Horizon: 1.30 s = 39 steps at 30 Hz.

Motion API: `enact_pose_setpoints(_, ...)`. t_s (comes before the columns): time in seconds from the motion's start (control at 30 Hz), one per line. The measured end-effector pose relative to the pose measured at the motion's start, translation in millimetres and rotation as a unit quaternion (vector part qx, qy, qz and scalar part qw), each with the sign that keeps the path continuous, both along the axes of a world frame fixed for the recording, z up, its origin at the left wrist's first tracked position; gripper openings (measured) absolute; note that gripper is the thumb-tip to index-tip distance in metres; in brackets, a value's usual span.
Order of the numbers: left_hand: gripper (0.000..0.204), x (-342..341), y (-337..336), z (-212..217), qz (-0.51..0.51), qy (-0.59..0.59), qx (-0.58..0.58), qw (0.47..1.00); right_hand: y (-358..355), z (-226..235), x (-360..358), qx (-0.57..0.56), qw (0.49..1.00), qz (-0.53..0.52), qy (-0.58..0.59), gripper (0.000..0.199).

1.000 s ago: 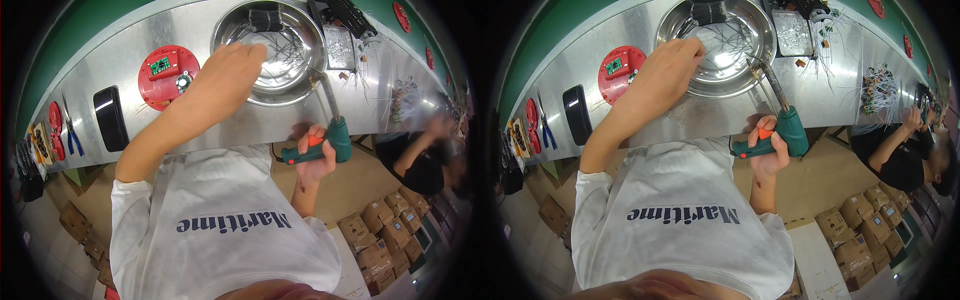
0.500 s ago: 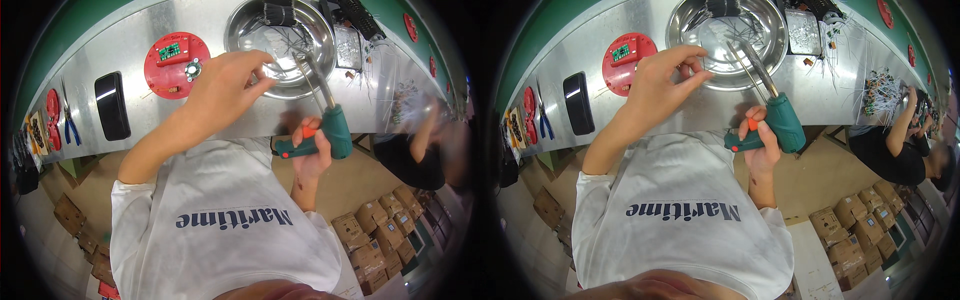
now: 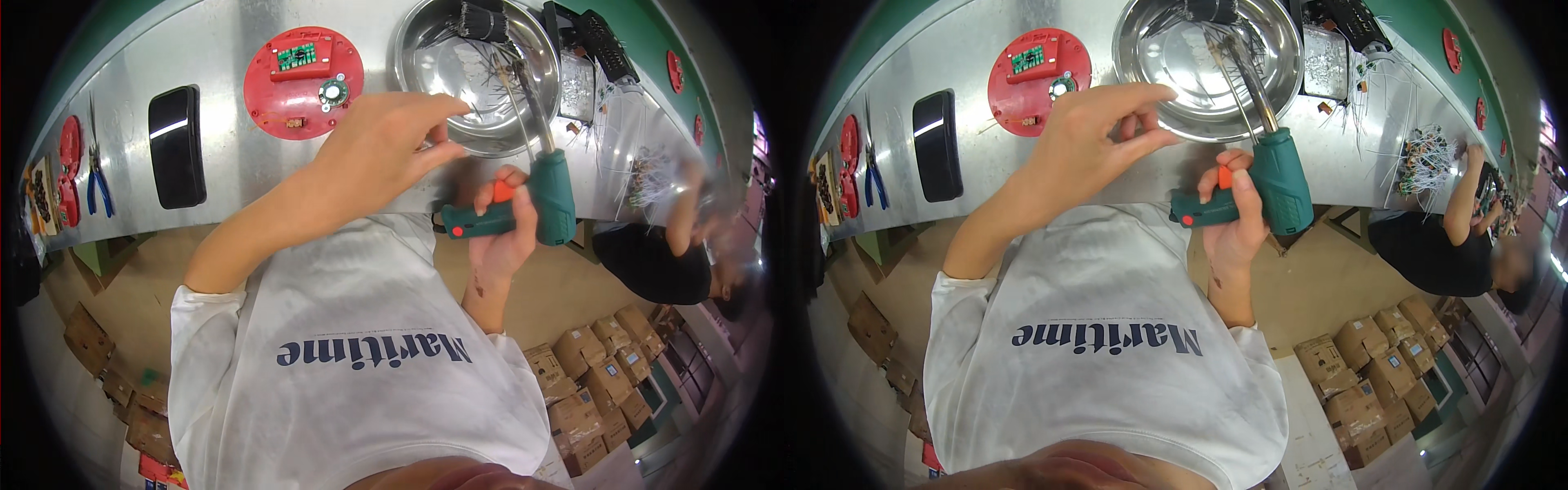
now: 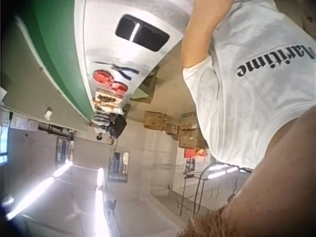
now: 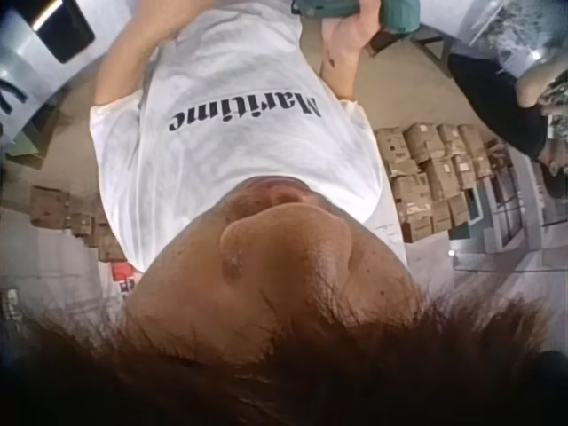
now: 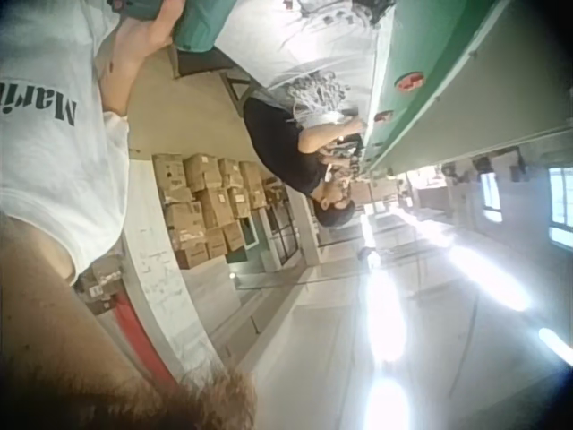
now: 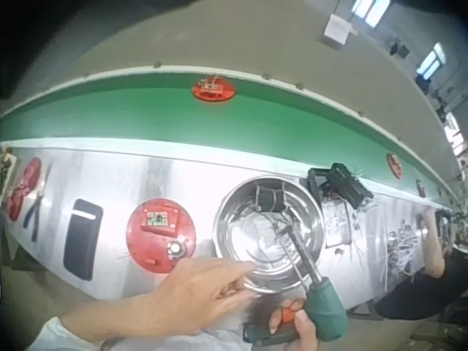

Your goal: Soldering electronic components and wires onto a printed circuit board.

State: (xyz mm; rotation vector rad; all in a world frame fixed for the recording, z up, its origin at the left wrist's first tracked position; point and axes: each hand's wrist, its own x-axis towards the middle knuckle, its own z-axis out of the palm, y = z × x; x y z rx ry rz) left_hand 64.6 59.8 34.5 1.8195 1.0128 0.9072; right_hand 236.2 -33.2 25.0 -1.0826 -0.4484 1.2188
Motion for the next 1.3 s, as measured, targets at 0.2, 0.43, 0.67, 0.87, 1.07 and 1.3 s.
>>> enact_pose_setpoints(0.2, 0.026, -8.6, -18.0, 10.6, -0.008, -0.02, 0.074, 0.997, 13.3, 12.2, -21.9, -0.003, 0.995, 0.019, -0.097, 0.034)
enact_pose_setpoints(0.43, 0.02, -16.4, -37.4, 4.1, 0.034, -0.029, 0.098, 0.994, 17.2, 17.1, -36.6, 0.004, 0.994, 0.045, -0.102, 0.038)
enact_pose_setpoints(0.67, 0.021, -36.0, -52.0, -3.0, 0.069, -0.013, 0.085, 0.994, 19.8, 16.9, -53.5, 0.01, 0.986, 0.095, -0.136, 0.037)
enact_pose_setpoints(0.87, 0.022, -79.5, -60.1, -7.1, 0.199, 0.005, -0.012, 0.98, 25.7, 20.6, -58.0, -0.015, 0.987, 0.113, -0.111, 0.037)
enact_pose_setpoints(1.07, 0.014, -81.8, -35.2, -14.5, 0.33, -0.181, -0.092, 0.922, 25.5, 16.6, -71.1, -0.004, 0.985, 0.143, -0.093, 0.039)
enact_pose_setpoints(1.3, 0.013, -91.2, -49.1, -7.7, 0.221, -0.182, -0.221, 0.932, 26.0, 7.8, -71.1, -0.007, 0.973, 0.194, -0.124, 0.044)
